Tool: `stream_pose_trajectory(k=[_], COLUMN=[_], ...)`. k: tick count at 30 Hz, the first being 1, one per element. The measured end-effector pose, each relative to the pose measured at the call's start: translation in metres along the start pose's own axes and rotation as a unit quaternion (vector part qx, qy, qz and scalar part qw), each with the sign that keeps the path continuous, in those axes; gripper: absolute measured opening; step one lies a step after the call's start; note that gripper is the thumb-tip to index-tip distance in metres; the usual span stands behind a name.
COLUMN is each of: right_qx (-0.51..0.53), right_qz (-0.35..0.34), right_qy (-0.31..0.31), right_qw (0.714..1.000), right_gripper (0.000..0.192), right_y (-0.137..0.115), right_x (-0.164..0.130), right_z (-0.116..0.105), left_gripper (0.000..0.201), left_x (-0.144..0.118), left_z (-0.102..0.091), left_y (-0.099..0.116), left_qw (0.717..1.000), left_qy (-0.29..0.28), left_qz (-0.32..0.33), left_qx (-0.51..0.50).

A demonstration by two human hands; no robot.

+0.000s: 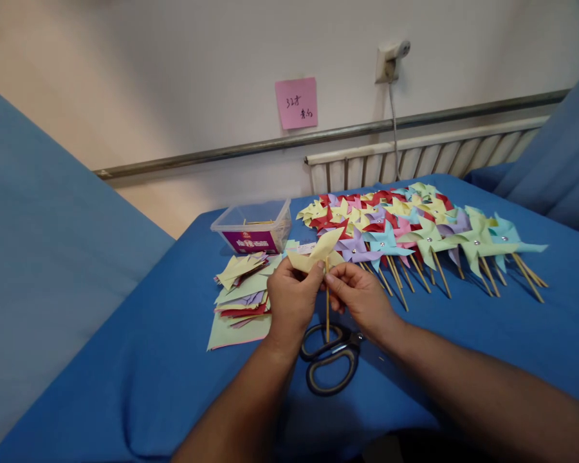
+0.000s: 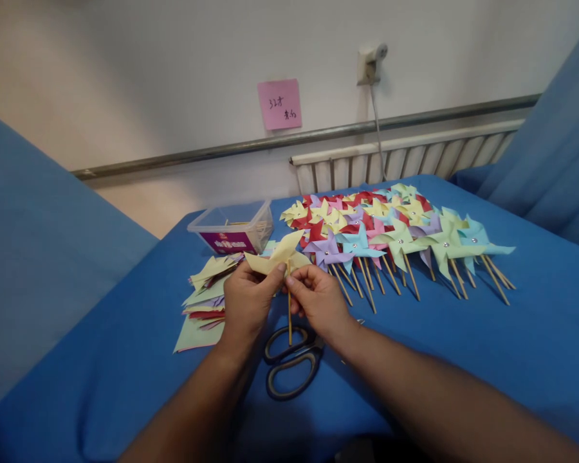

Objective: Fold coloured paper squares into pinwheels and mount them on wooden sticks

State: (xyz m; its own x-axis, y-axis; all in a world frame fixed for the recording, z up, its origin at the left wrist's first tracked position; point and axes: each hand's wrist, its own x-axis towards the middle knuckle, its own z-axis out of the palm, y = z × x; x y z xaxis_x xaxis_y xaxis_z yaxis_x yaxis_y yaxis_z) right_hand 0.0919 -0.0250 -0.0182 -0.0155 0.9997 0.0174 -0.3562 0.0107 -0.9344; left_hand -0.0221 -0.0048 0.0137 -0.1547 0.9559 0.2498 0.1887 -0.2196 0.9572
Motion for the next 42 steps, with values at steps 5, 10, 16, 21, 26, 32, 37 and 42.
stream_pose_trajectory(k=[5, 10, 16, 21, 26, 32, 37, 42], right_qx=[0.0, -0.002, -0.004, -0.009, -0.02, -0.031, -0.03, -0.025], right_qz=[0.0, -0.001, 0.0, -0.003, -0.005, 0.0, 0.005, 0.002], right_qy=[0.002, 0.001, 0.004, 0.006, 0.019, 0.03, 0.024, 0.028], right_qw=[1.0, 1.0, 1.0, 1.0, 1.0, 0.999, 0.999, 0.999], right_gripper=[0.042, 0.042, 0.043, 0.042, 0.04, 0.035, 0.034, 0.034], right_y=[0.0001, 0.0001, 0.0004, -0.0007, -0.0032, -0.0049, -0.0071, -0.0094], right_x=[-0.0002, 0.0001, 0.0006, 0.0003, -0.0006, -0.0002, 0.0002, 0.0013], right_z=[-0.0002, 0.0002, -0.0002, 0.0, 0.0016, 0.0015, 0.0008, 0.0014], left_gripper=[0.021, 0.019, 0.02, 0.02, 0.02, 0.021, 0.024, 0.027], left_x=[-0.0011, -0.001, -0.0006, -0.0002, 0.0004, 0.0014, 0.0034, 0.0044], left_z=[0.0, 0.0001, -0.0001, -0.0002, -0.0002, -0.0001, 0.0004, 0.0019], left_y=[0.0018, 0.0023, 0.0023, 0.0013, -0.0009, -0.0023, -0.0057, -0.0074], left_qw=[1.0, 1.0, 0.999, 0.999, 1.0, 1.0, 1.0, 0.999], left_qy=[0.005, 0.009, 0.012, 0.012, 0.009, 0.004, -0.009, -0.015], left_qz=[0.007, 0.006, 0.006, 0.007, 0.004, -0.005, -0.011, -0.022], left_qx=[0.012, 0.02, 0.032, 0.031, 0.019, 0.007, -0.005, -0.037])
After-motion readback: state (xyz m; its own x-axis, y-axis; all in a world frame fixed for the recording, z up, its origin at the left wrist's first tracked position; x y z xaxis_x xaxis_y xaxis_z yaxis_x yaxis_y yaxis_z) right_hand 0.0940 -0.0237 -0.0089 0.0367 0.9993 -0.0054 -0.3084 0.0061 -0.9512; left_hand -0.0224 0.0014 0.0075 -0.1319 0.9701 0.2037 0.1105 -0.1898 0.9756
